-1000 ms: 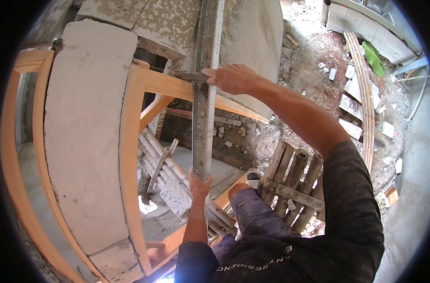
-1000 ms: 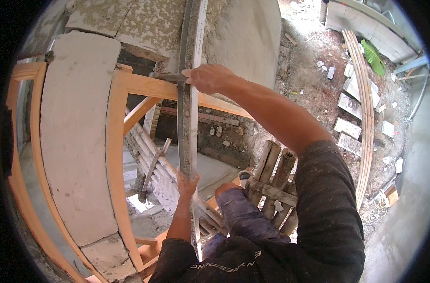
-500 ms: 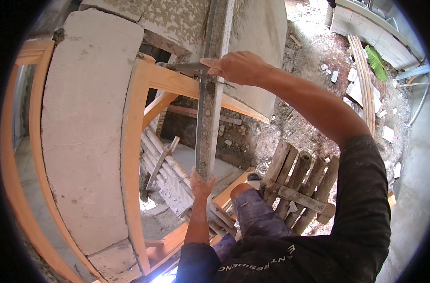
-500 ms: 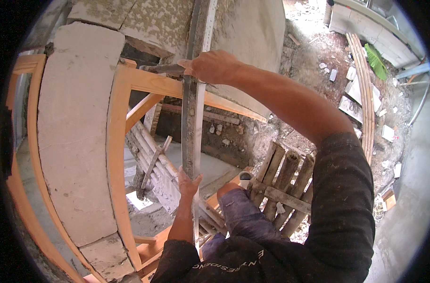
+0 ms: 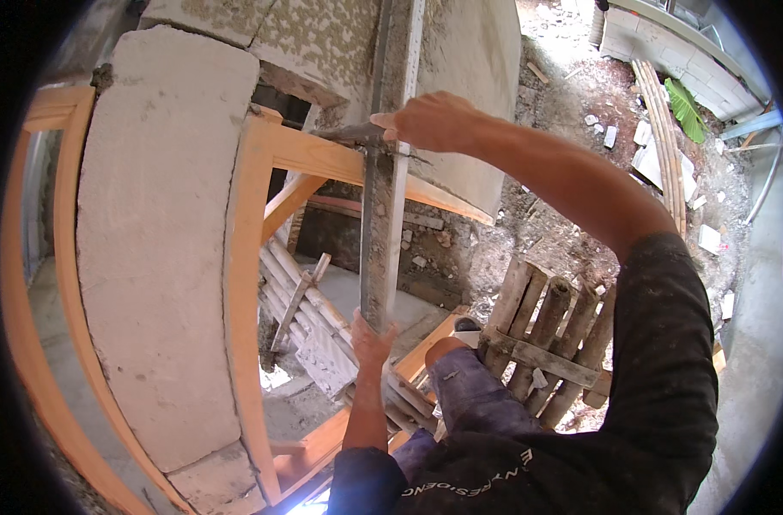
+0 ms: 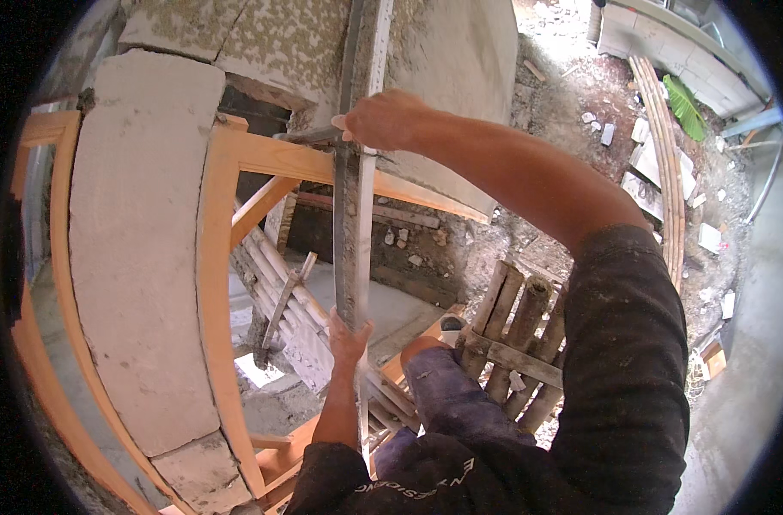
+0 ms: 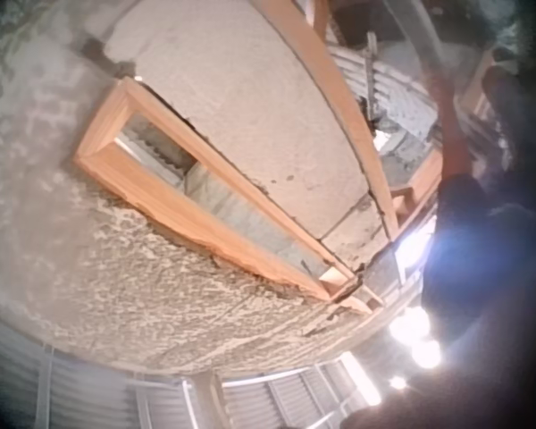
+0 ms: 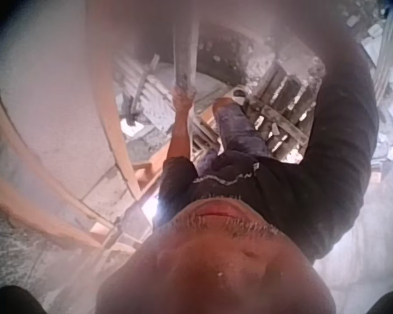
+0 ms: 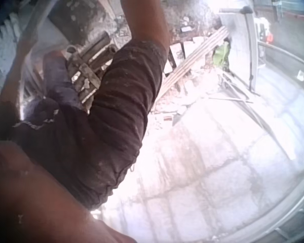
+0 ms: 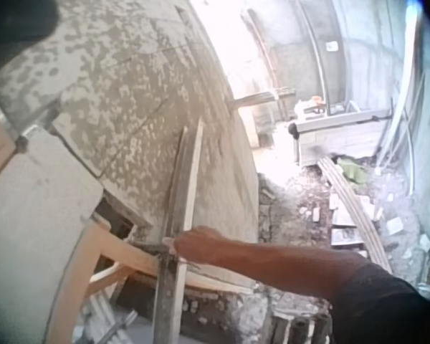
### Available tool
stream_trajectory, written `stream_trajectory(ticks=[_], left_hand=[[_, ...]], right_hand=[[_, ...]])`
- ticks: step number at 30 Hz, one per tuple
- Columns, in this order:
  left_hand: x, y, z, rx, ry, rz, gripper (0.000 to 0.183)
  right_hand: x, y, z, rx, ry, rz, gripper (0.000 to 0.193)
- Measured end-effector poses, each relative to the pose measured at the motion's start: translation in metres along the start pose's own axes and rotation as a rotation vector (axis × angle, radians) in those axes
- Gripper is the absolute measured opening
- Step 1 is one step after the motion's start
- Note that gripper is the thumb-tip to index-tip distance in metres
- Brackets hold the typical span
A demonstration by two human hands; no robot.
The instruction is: The person secures a long metal trim piece to a curved wooden structure using wire ties. They repeatedly wrap and twist wire ties around the trim and the wooden frame to hold it in place.
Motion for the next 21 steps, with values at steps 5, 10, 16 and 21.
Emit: stream_trajectory(ticks=[5, 10, 16, 21], left_hand=[[-0.003, 0.002, 0.001, 0.005, -0.019, 0.034, 0.098], [-0.006, 0.003, 0.003, -0.003, -0.037, 0.019, 0.097], [-0.001, 0.002, -0.002, -0.029, -0.007, 0.006, 0.099], [0.001, 0.0, -0.004, -0.084, -0.049, -0.036, 0.101]], right_hand=[[-0.007, -0.002, 0.001, -0.099, 0.018, 0.031, 0.04], [-0.014, -0.004, -0.003, 0.038, -0.057, -0.014, 0.046], [-0.015, -0.003, -0.006, 0.039, -0.061, 0.014, 0.037], [-0.011, -0.004, -0.003, -0.078, -0.039, 0.055, 0.038]])
Point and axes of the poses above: each hand's wrist, its own y-axis away from the middle knuckle, its own z-axis out of the palm, x = y × z, the point moved 1 cm from there along -y, towards the middle knuckle, and after that the axes turned 9 degrees about z, right-handed, at the moved point
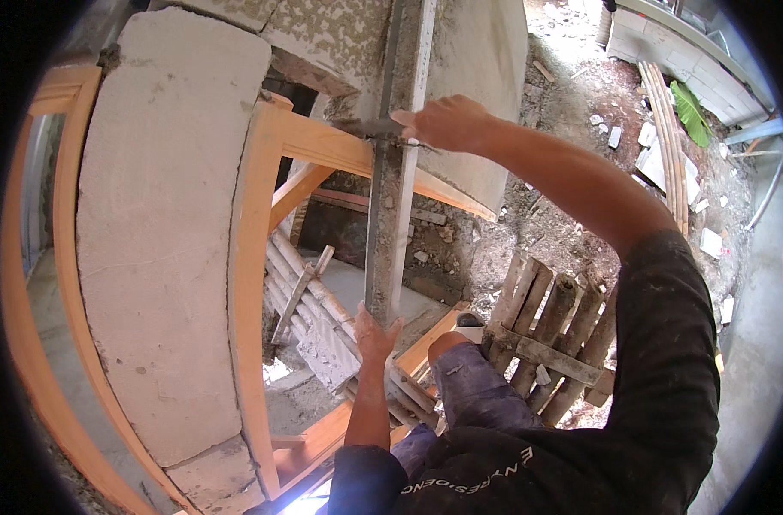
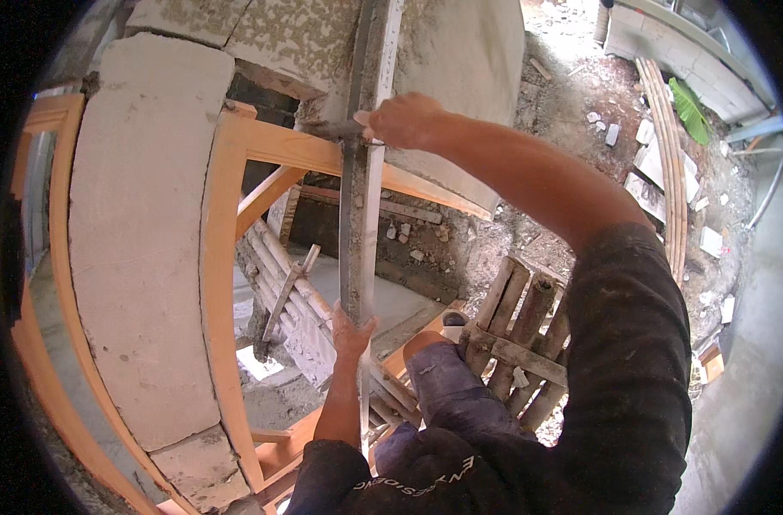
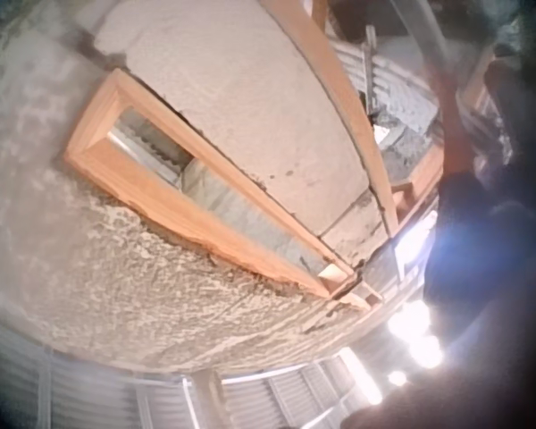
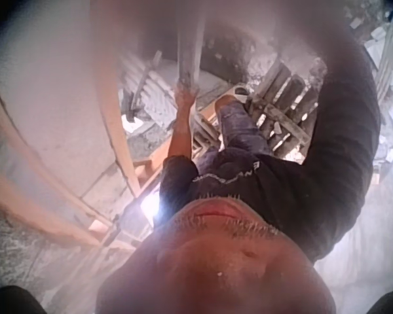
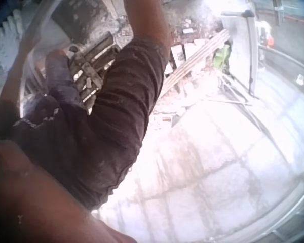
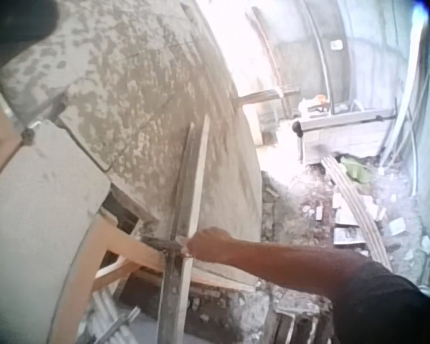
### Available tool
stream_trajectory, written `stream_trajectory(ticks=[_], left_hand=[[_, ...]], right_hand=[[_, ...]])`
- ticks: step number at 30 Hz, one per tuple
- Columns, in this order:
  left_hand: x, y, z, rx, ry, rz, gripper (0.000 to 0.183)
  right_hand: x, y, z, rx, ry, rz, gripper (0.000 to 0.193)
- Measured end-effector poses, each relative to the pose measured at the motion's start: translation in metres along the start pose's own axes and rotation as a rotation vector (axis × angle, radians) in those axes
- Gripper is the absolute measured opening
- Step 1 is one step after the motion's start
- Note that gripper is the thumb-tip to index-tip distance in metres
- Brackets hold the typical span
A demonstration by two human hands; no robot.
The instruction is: The person secures a long metal trim piece to a curved wooden structure using wire ties. They repeatedly wrap and twist wire ties around the trim and the wooden frame to hold it in place.
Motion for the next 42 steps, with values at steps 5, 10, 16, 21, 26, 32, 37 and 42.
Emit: stream_trajectory(ticks=[5, 10, 16, 21, 26, 32, 37, 42], left_hand=[[-0.003, 0.002, 0.003, 0.031, -0.002, 0.031, 0.101], [-0.003, 0.002, 0.005, 0.098, 0.023, 0.093, 0.099], [-0.004, 0.0, 0.003, 0.098, 0.043, 0.051, 0.097], [-0.003, 0.002, 0.002, 0.114, 0.074, 0.044, 0.094], [-0.004, 0.002, 0.001, 0.099, 0.045, 0.055, 0.094], [-0.005, 0.001, 0.003, 0.115, 0.03, 0.088, 0.093], [-0.004, 0.002, -0.002, 0.096, 0.068, 0.088, 0.093], [-0.01, -0.004, -0.019, -0.059, 0.341, 0.036, 0.094]], right_hand=[[0.009, 0.007, 0.005, 0.117, -0.073, 0.01, 0.041], [0.001, 0.006, 0.001, -0.047, 0.009, 0.056, 0.034], [-0.01, -0.011, -0.005, 0.021, -0.035, 0.053, 0.032], [-0.011, -0.021, 0.0, 0.106, -0.002, -0.006, 0.029], [-0.015, -0.017, -0.005, 0.005, 0.125, -0.04, 0.035], [-0.021, -0.01, -0.011, 0.086, 0.045, 0.013, 0.033], [-0.008, -0.002, -0.021, 0.05, -0.037, 0.047, 0.035], [0.045, 0.105, 0.022, 0.147, -0.49, 0.223, 0.041]])
Point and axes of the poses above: each hand's wrist, its own y-axis away from the middle knuckle, its own z-axis out of the palm, x = y × z, the point moved 1 cm from there along -y, towards the middle knuckle, and after that the axes turned 9 degrees about z, right-handed, at the moved point
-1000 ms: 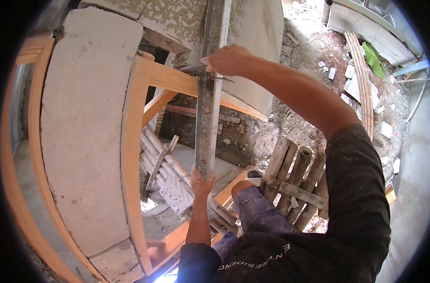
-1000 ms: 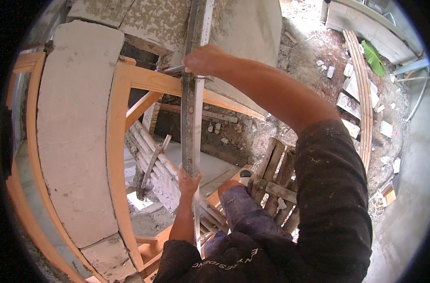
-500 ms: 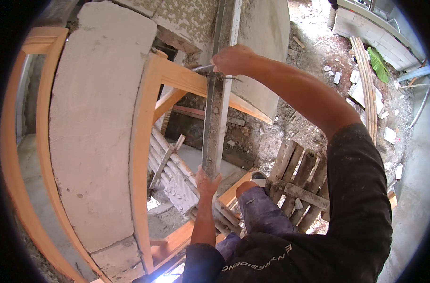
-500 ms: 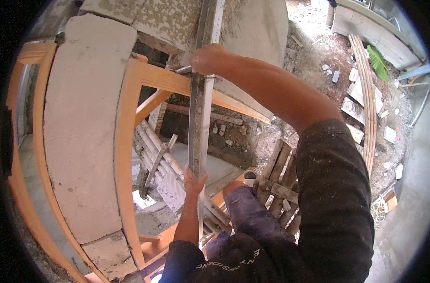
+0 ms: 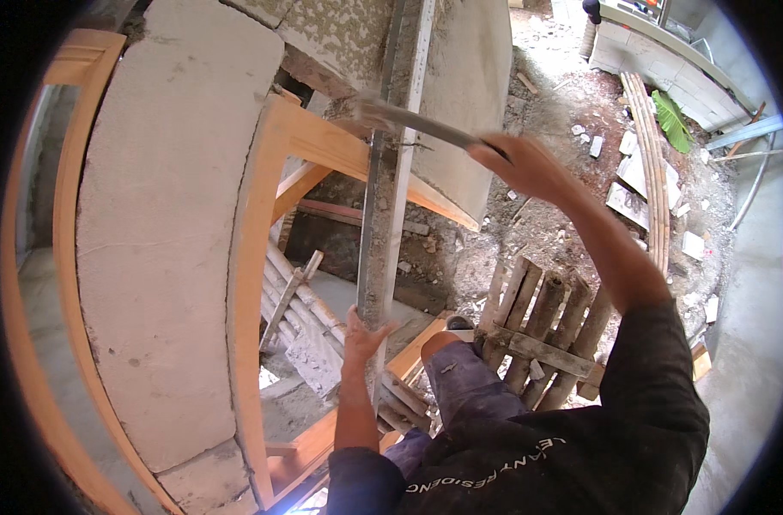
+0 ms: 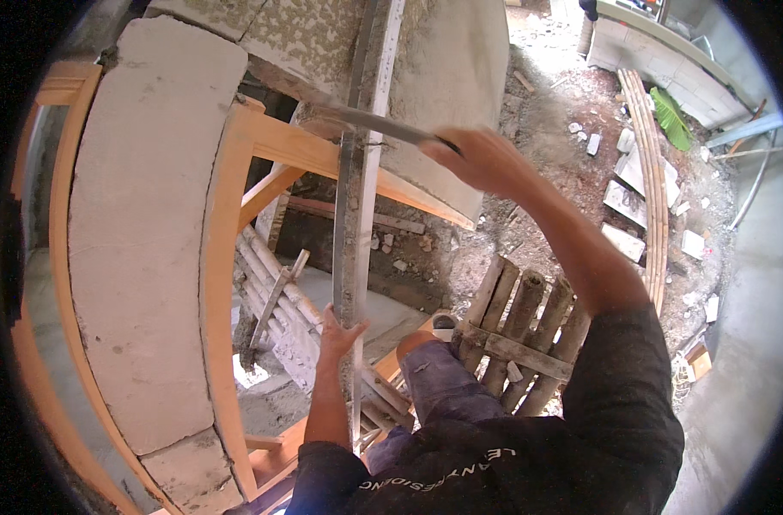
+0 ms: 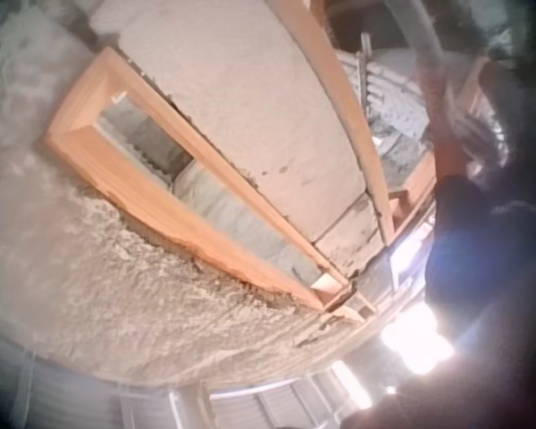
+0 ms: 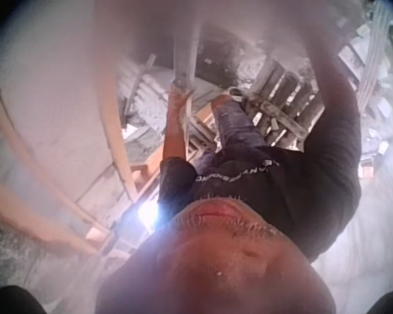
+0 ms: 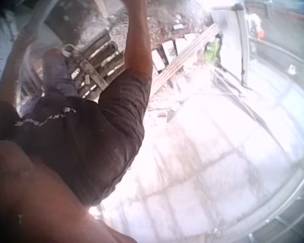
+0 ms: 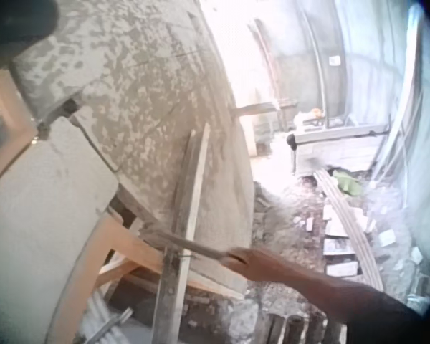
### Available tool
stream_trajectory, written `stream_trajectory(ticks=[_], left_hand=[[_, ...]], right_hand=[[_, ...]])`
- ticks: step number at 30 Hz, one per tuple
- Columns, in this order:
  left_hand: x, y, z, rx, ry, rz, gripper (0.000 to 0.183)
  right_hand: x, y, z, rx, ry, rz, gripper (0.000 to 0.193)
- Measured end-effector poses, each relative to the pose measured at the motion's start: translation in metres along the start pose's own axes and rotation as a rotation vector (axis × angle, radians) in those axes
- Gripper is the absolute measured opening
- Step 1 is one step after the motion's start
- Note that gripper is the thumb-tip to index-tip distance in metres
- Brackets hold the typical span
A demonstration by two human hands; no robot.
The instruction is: The person secures a long metal trim piece to a curved wooden structure using wire ties. They repeatedly wrap and twist wire ties around the trim and the wooden frame to hold it in place.
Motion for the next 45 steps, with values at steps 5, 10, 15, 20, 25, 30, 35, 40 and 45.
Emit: stream_trajectory(ticks=[5, 10, 15, 20, 25, 30, 35, 40, 45], left_hand=[[-0.008, -0.007, -0.008, -0.09, -0.034, 0.034, 0.092], [-0.016, -0.008, -0.004, -0.132, 0.072, 0.038, 0.091], [-0.01, -0.004, -0.003, -0.046, -0.164, 0.077, 0.094], [-0.013, -0.009, -0.007, -0.125, 0.072, -0.018, 0.097], [-0.048, -0.003, 0.002, -0.228, 0.274, -0.06, 0.07], [-0.1, 0.019, 0.022, -0.305, 0.031, -0.386, 0.073], [-0.108, 0.039, 0.034, -0.054, 0.083, -0.279, 0.076], [-0.097, 0.026, 0.027, -0.098, 0.027, -0.299, 0.072], [-0.099, 0.009, 0.028, -0.174, 0.064, -0.261, 0.069]], right_hand=[[0.084, 0.134, 0.019, 0.102, -0.16, 0.334, 0.037], [0.127, 0.238, 0.034, 0.165, -0.147, 0.549, 0.032], [0.152, 0.296, 0.068, 0.211, -0.013, 0.692, 0.03], [0.155, 0.319, 0.096, 0.284, 0.213, 0.498, 0.035], [0.157, 0.342, 0.105, 0.263, 0.296, 0.381, 0.029], [0.144, 0.328, 0.097, 0.374, 0.445, 0.186, 0.033], [0.076, 0.189, 0.102, 0.283, -0.265, 0.197, 0.054], [-0.035, 0.012, 0.159, 0.103, -0.582, 0.269, 0.098], [-0.062, -0.041, 0.181, 0.134, -0.48, 0.376, 0.065]])
Point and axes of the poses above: each hand's wrist, its own y-axis away from the middle knuckle, its own z-axis out of the palm, x = y × z, the point moved 1 cm from there along -y, towards the middle knuckle, and after that the axes turned 9 degrees about z, right-handed, at the moved point
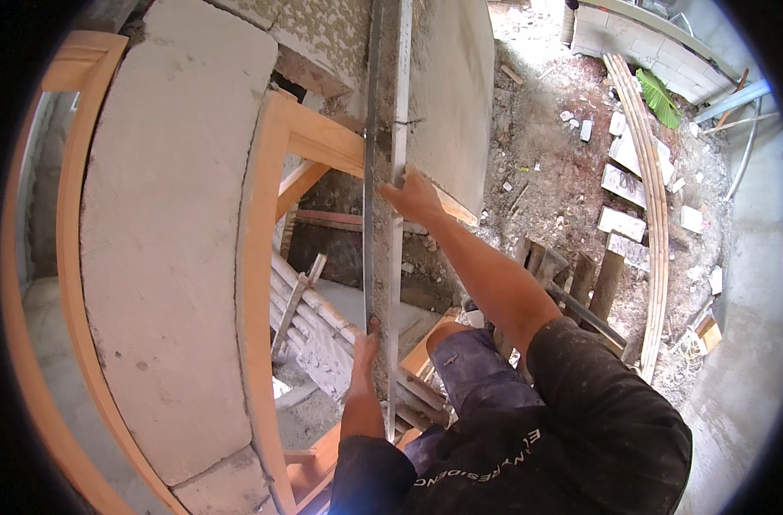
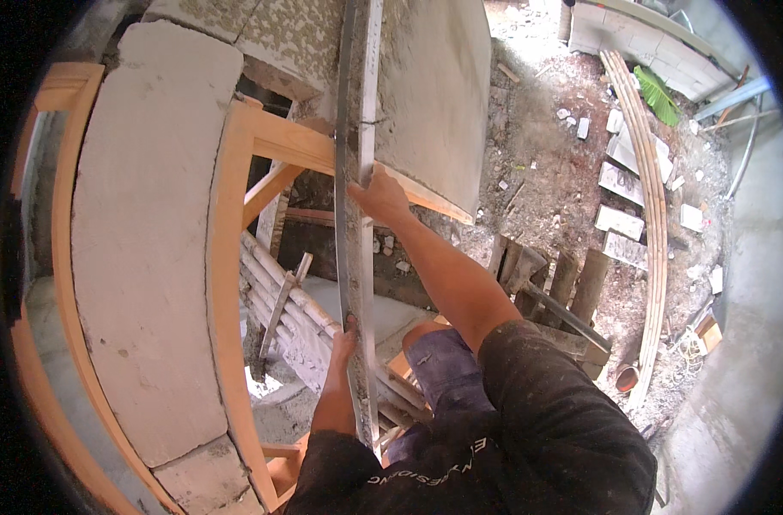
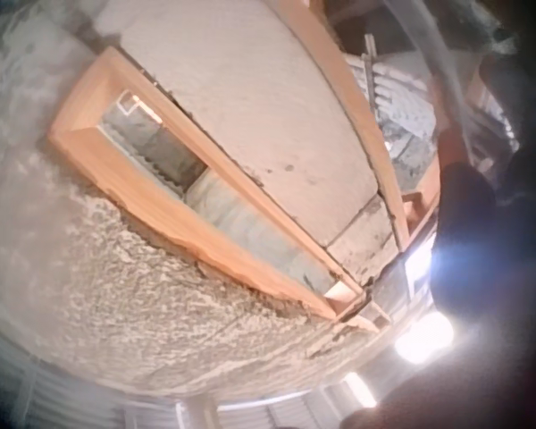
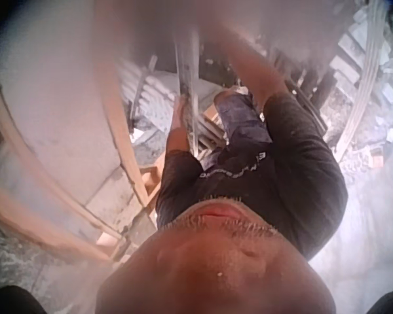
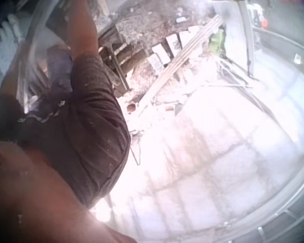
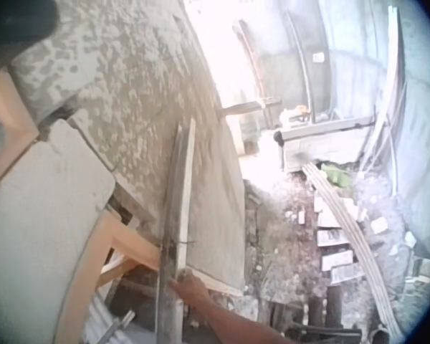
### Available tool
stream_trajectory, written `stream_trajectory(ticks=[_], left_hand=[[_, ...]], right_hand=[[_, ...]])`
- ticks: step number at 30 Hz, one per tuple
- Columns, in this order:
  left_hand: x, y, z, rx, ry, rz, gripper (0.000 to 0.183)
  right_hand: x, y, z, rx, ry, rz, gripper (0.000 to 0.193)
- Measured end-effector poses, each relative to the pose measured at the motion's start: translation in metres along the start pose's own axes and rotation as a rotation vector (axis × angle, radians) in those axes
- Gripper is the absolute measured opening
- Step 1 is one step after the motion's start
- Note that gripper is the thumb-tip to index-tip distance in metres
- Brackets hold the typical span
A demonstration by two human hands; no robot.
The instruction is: The person secures a long metal trim piece to a curved wooden structure using wire ties. They repeatedly wrap and twist wire ties around the trim and the wooden frame to hold it in place.
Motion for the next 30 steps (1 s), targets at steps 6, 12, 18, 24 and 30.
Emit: stream_trajectory(ticks=[6, 12, 18, 24, 30], left_hand=[[-0.002, 0.011, 0.006, 0.098, 0.163, 0.094, 0.063], [-0.001, 0.022, 0.003, 0.063, 0.132, 0.025, 0.064], [0.002, 0.021, -0.002, -0.031, 0.129, -0.054, 0.067], [-0.003, 0.022, 0.002, -0.065, 0.05, -0.138, 0.062], [-0.021, 0.018, 0.009, -0.08, 0.03, -0.221, 0.056]], right_hand=[[0.007, 0.009, -0.005, -0.015, 0.064, 0.073, 0.051], [0.03, 0.003, -0.002, -0.143, -0.05, -0.091, 0.042], [0.04, -0.079, -0.011, -0.164, -0.766, -0.154, 0.038], [0.027, -0.121, 0.008, -0.121, -0.692, -0.054, 0.029], [0.049, -0.141, 0.027, -0.243, -0.554, -0.158, 0.043]])
Point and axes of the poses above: each hand's wrist, its own y-axis away from the middle knuckle, its own z-axis out of the palm, x = y × z, the point moved 1 cm from there along -y, towards the middle knuckle, and after that the axes turned 9 degrees about z, right-handed, at the moved point
